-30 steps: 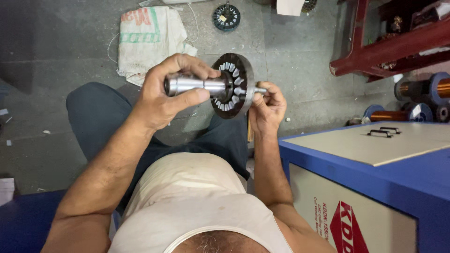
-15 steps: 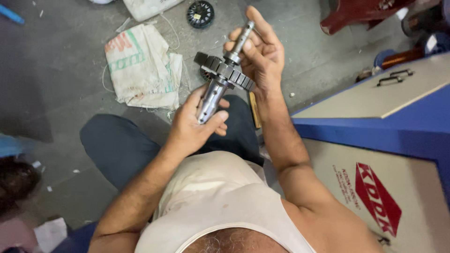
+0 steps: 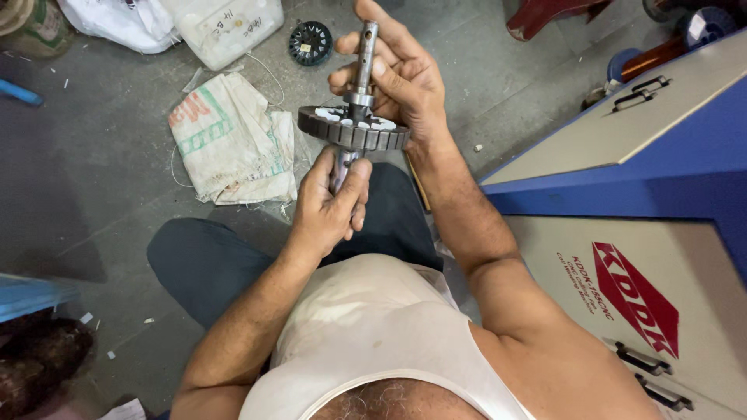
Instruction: The person cuts a piece of white tape and applies it to the slots of a motor rotor. They then insert a metal shaft into the rotor and use a hammer to secure it. Finally, the person places the assembled rotor into a machine.
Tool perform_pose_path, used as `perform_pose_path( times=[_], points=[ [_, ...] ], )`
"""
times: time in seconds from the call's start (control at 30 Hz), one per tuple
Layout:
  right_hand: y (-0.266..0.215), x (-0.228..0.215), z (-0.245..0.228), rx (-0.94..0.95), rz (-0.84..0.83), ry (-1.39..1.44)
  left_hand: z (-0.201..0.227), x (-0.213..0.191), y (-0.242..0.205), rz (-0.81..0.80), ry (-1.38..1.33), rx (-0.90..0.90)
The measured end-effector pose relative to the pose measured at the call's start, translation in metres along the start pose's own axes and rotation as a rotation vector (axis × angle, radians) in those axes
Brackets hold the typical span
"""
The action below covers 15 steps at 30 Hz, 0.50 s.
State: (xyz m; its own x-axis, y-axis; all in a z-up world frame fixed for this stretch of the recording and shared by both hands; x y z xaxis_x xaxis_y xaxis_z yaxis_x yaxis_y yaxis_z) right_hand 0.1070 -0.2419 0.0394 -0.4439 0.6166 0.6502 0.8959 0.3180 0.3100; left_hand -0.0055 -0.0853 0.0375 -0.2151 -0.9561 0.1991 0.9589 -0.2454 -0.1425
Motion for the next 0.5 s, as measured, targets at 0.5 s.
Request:
perform_pose_path(
  times=[0.5],
  points=[
    [0.016, 0.032, -0.024, 0.307, -0.211, -0.221, 0.004, -0.007, 0.002, 0.017, 0.077, 0.233]
  ],
)
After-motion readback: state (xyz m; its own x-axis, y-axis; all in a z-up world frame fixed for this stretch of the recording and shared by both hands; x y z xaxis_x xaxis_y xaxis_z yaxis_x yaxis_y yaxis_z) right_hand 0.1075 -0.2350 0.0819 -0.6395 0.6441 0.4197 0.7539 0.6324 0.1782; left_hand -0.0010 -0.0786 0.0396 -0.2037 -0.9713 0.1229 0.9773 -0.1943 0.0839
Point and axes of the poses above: each hand's wrist, its own y-axis towards the middle knuckle, its own x-axis out of the palm, z = x × y, the point moved 1 cm from there along y, towards the middle knuckle, and after that the axes turned 6 degrees about y, right-handed, at the moved point
